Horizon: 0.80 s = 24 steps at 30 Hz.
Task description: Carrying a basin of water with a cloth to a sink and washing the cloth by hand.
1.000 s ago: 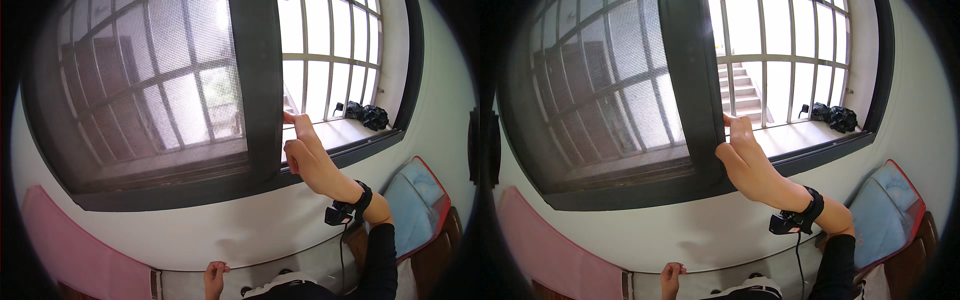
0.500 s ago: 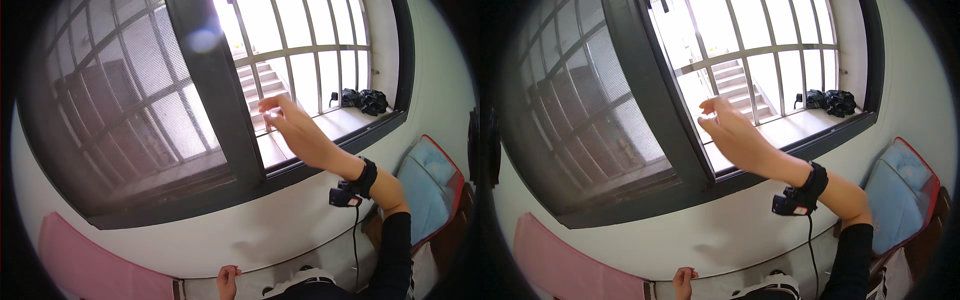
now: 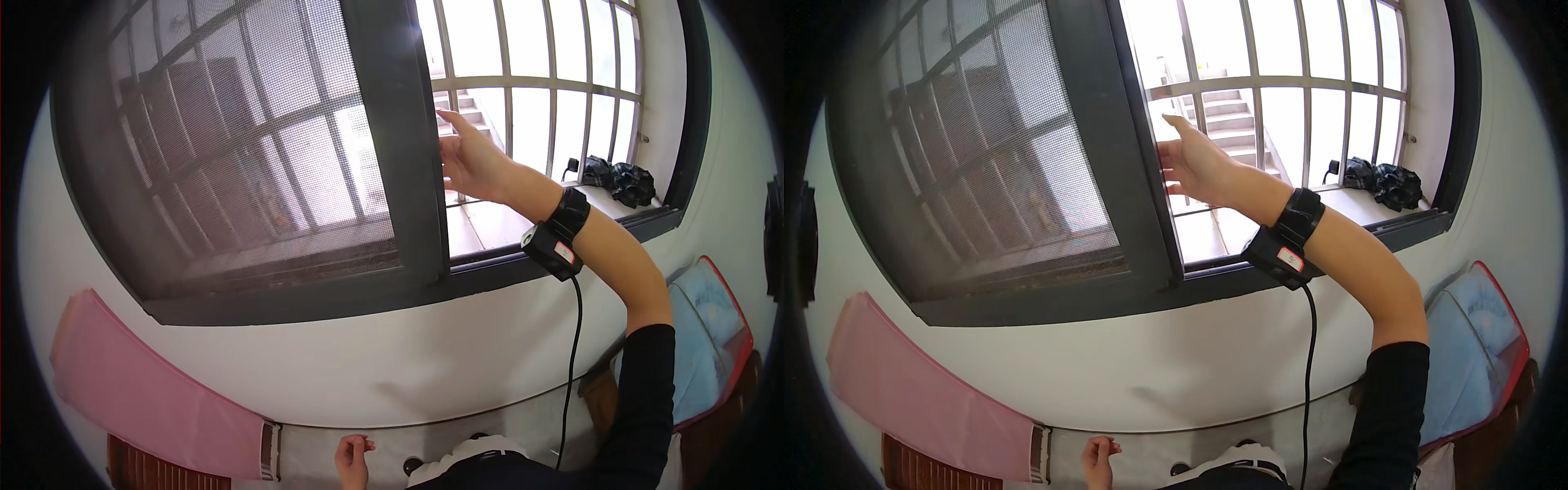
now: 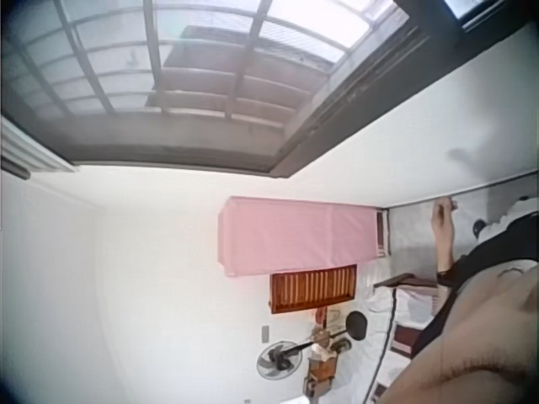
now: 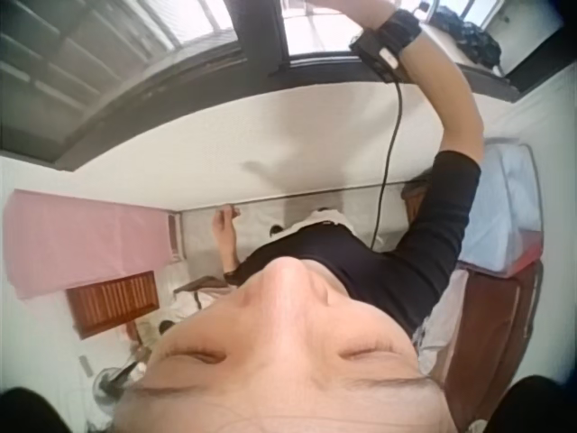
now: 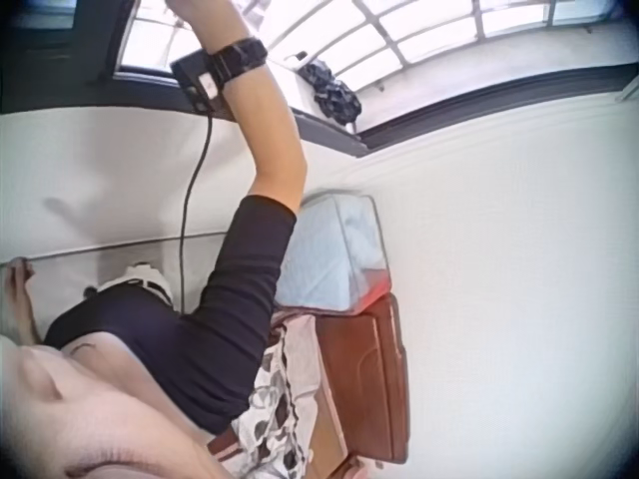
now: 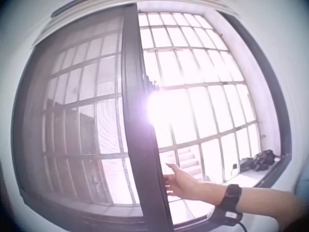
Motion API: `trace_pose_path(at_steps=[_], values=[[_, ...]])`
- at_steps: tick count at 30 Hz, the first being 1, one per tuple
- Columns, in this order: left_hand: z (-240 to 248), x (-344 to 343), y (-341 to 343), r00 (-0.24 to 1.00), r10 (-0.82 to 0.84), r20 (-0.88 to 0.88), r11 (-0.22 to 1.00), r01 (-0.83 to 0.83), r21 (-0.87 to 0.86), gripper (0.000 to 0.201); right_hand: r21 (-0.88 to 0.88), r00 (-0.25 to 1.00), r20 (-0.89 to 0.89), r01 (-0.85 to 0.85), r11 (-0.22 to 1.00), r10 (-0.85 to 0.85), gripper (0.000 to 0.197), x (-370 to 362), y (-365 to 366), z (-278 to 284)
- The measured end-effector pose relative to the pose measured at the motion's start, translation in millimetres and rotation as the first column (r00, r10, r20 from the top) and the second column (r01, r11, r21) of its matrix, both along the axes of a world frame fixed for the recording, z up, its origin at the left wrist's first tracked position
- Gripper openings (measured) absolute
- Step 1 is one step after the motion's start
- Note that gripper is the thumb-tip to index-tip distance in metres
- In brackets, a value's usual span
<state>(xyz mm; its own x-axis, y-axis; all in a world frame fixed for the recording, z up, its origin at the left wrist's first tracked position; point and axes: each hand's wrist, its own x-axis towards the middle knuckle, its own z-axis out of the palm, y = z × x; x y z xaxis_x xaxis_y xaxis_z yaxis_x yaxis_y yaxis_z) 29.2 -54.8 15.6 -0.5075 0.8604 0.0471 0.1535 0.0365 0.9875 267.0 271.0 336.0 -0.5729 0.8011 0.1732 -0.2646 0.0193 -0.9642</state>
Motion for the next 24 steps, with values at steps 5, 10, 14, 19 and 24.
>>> trace_pose_path(at_steps=[5, 10, 14, 19, 24], values=[[9, 13, -1, 0.999, 0.028, 0.019, 1.0, -0.028, 0.002, 0.03, 0.002, 0.996, -0.042, -0.084, 0.996, 0.084, 0.064, -3, 13, -4], [4, 22, -7, 0.999, 0.036, 0.0, 0.999, -0.036, 0.013, 0.027, -0.036, 0.985, -0.09, -0.148, 0.988, 0.145, 0.06, -12, 21, -9], [0, 35, -19, 0.997, 0.048, 0.052, 0.998, -0.05, 0.038, 0.021, -0.074, 0.992, -0.121, -0.041, 0.996, 0.031, 0.063, -14, 9, -1], [0, 52, -33, 0.981, 0.16, 0.11, 0.987, -0.161, 0.005, 0.017, -0.036, 0.996, -0.08, -0.042, 0.998, 0.039, 0.074, -16, 19, -3], [16, 63, -29, 0.979, 0.159, 0.129, 0.986, -0.15, -0.075, 0.017, 0.036, 0.994, -0.102, 0.042, 0.998, -0.038, 0.078, -22, 11, 1]])
